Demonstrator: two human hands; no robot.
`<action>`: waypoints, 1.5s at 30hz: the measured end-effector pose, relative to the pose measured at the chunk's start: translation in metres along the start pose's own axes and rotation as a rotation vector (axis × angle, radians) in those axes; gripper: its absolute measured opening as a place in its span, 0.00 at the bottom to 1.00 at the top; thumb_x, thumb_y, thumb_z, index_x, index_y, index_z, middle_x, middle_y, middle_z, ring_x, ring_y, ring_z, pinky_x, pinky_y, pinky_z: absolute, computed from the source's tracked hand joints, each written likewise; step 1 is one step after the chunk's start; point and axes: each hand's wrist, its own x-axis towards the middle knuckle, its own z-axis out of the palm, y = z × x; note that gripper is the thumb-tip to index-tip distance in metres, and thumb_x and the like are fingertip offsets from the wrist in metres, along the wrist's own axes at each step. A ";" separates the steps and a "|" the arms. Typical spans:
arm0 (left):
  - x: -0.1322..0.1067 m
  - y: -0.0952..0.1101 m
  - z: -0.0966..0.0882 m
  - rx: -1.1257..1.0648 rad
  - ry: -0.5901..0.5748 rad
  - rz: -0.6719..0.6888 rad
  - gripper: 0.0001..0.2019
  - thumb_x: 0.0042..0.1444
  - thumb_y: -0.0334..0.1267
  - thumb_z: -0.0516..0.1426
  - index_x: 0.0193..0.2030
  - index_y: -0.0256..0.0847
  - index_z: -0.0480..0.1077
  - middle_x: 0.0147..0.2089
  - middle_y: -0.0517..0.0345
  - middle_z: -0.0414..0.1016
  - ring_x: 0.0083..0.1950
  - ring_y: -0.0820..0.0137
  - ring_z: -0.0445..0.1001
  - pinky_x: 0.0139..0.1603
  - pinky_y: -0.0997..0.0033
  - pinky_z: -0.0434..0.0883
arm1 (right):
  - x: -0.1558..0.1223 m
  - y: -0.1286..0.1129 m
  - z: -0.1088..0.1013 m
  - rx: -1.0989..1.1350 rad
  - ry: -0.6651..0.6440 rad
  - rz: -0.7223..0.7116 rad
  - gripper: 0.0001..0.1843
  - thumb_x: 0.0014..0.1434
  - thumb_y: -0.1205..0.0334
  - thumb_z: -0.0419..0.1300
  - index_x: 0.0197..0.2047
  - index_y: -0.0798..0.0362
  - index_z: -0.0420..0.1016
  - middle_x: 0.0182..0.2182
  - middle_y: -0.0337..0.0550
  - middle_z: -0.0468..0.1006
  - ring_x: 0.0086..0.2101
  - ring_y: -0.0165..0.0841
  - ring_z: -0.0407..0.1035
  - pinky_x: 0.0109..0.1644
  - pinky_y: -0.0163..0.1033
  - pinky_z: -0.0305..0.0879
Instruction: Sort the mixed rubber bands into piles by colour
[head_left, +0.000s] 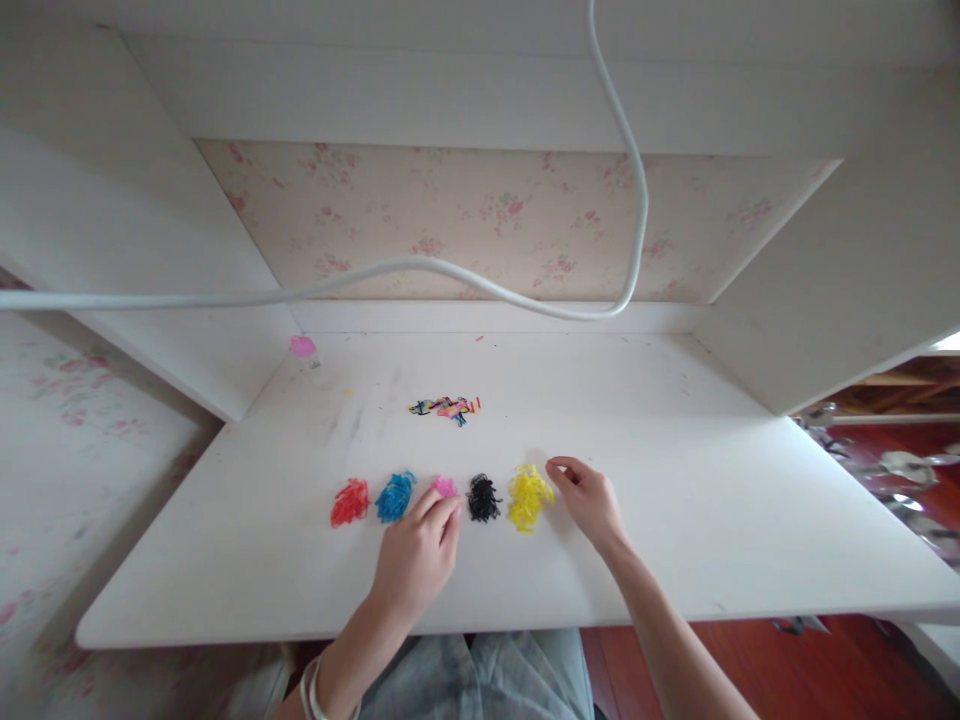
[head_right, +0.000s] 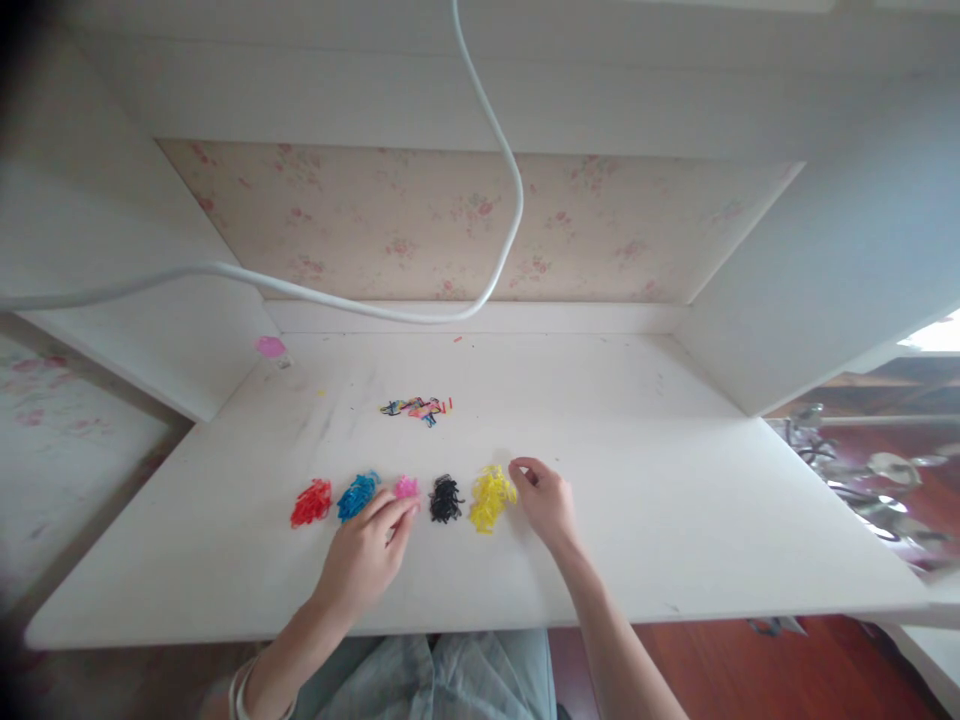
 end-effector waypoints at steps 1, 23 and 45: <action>-0.008 -0.006 -0.002 -0.045 0.026 -0.016 0.12 0.62 0.37 0.49 0.45 0.44 0.73 0.41 0.55 0.75 0.38 0.73 0.74 0.38 0.75 0.71 | 0.002 -0.010 0.002 -0.044 -0.033 -0.041 0.20 0.56 0.46 0.52 0.37 0.49 0.79 0.18 0.34 0.68 0.21 0.27 0.61 0.25 0.31 0.53; -0.071 -0.066 0.005 -0.151 0.231 -0.188 0.11 0.61 0.37 0.50 0.44 0.40 0.72 0.34 0.54 0.74 0.31 0.75 0.74 0.31 0.79 0.72 | 0.071 -0.113 0.089 -0.595 -0.313 -0.259 0.19 0.62 0.56 0.46 0.49 0.39 0.75 0.41 0.40 0.79 0.41 0.37 0.72 0.41 0.37 0.63; -0.072 -0.066 0.004 0.004 0.219 -0.103 0.10 0.61 0.37 0.50 0.44 0.41 0.71 0.33 0.55 0.75 0.31 0.74 0.75 0.32 0.78 0.71 | 0.068 -0.112 0.089 -0.473 -0.296 -0.298 0.16 0.60 0.58 0.51 0.44 0.42 0.78 0.37 0.37 0.80 0.38 0.32 0.72 0.41 0.33 0.62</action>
